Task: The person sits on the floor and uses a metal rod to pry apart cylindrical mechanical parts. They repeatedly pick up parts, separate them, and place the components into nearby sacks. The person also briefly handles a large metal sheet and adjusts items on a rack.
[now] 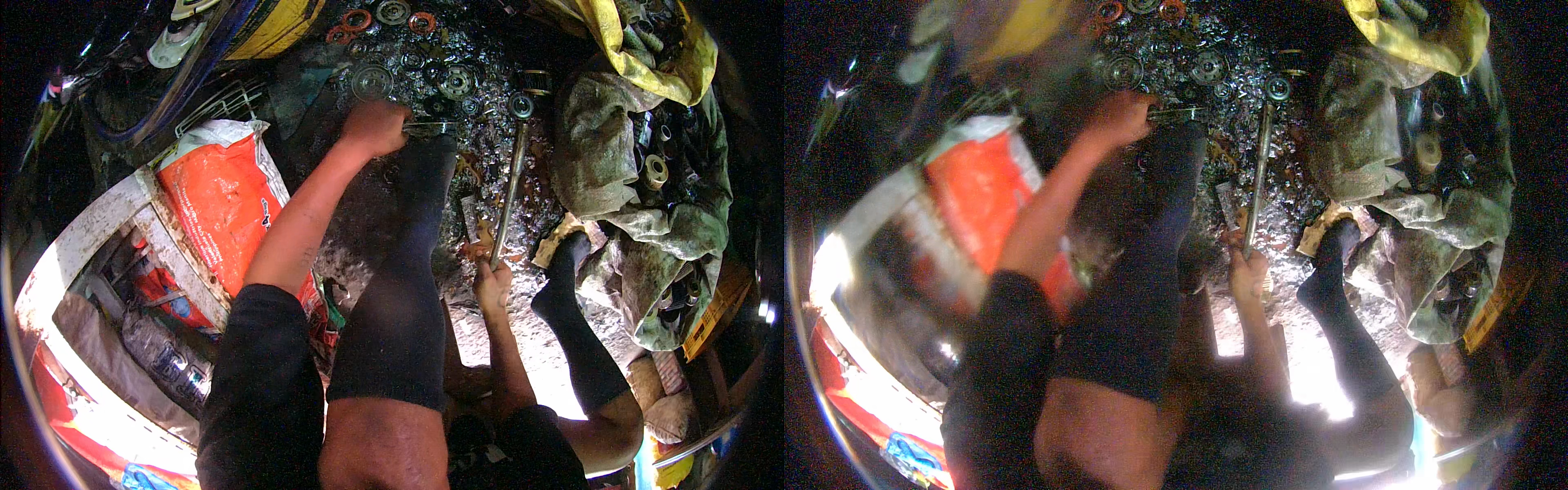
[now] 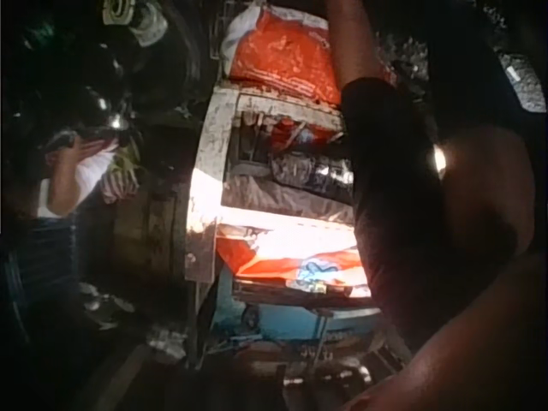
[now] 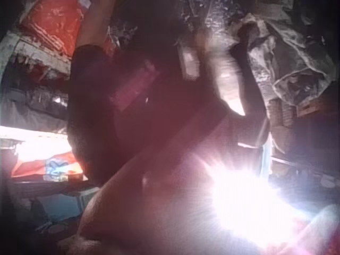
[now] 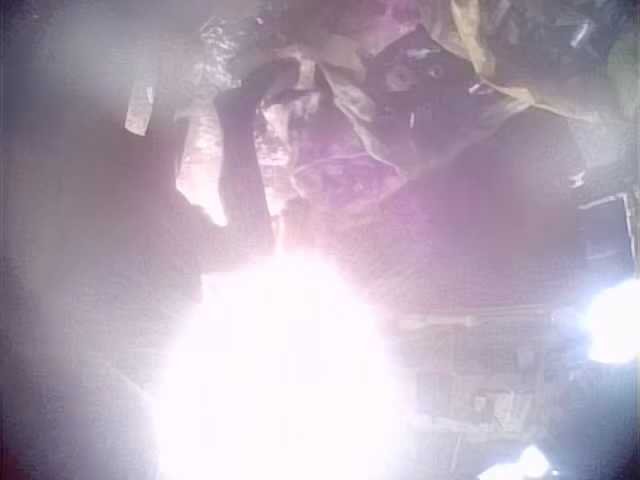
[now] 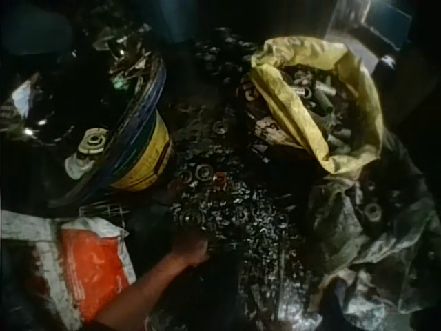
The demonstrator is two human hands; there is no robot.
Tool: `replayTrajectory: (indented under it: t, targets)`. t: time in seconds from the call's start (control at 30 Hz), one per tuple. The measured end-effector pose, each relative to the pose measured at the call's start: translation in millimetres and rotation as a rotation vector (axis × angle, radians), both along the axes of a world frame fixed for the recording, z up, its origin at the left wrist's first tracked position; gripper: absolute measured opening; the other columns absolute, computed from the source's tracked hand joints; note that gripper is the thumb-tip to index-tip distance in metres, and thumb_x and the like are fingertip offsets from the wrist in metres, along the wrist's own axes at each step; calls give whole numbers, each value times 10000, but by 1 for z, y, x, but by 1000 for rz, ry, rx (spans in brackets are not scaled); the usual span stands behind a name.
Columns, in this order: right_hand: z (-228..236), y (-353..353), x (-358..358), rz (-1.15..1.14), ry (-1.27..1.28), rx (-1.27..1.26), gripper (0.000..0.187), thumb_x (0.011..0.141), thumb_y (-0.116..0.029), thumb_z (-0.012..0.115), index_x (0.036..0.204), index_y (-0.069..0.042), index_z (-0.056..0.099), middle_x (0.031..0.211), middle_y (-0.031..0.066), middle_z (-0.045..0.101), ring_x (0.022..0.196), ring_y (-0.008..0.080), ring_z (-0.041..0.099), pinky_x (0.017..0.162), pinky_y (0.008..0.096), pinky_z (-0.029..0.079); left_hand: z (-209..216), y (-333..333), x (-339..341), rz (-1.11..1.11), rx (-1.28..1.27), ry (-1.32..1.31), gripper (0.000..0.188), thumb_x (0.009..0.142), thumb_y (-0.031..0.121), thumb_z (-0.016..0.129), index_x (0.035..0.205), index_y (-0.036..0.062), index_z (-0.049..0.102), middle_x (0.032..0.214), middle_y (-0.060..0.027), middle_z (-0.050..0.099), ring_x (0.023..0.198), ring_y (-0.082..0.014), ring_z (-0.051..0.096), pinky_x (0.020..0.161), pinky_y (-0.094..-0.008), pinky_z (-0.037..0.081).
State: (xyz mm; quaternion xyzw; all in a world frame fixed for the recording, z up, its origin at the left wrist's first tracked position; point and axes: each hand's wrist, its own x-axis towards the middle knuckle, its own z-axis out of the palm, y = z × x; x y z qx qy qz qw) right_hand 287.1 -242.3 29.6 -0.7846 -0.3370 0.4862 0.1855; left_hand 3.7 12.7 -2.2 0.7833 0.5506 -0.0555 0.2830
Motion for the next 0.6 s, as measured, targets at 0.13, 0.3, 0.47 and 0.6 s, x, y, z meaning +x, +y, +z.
replayTrajectory:
  t: [0.13, 0.3, 0.47, 0.6]
  targets:
    - [14, 15, -12, 5, -8, -110, 333, 931, -335, 627, 887, -28, 747, 551, -19, 524, 470, 77, 411, 454, 278, 298, -7, -2, 0, -11, -16, 35, 266, 696, 199, 656, 917, 61, 703, 886, -200, 693, 837, -381, 678, 757, -500, 545]
    - [28, 33, -29, -65, 88, 172, 318, 956, -278, 601, 843, -5, 719, 547, -27, 499, 464, 70, 391, 458, 246, 293, -15, 4, 7, 29, -164, 116, 265, 722, 180, 624, 913, 19, 712, 935, -208, 700, 861, -381, 688, 755, -497, 554]
    - [0, 41, -38, 122, 66, 384, 245, 962, -203, 583, 820, -6, 612, 608, -1, 510, 508, 82, 425, 471, 251, 335, -5, 9, 9, 8, -176, 116, 252, 730, 165, 604, 899, 16, 717, 912, -228, 699, 839, -388, 693, 738, -503, 558]
    - [-48, 25, -19, 122, -128, -53, 278, 933, -266, 635, 893, 6, 594, 635, 20, 542, 522, 99, 500, 472, 251, 394, 15, 12, 12, 38, -188, 121, 238, 718, 156, 629, 879, -6, 698, 905, -240, 690, 856, -406, 682, 759, -505, 554]
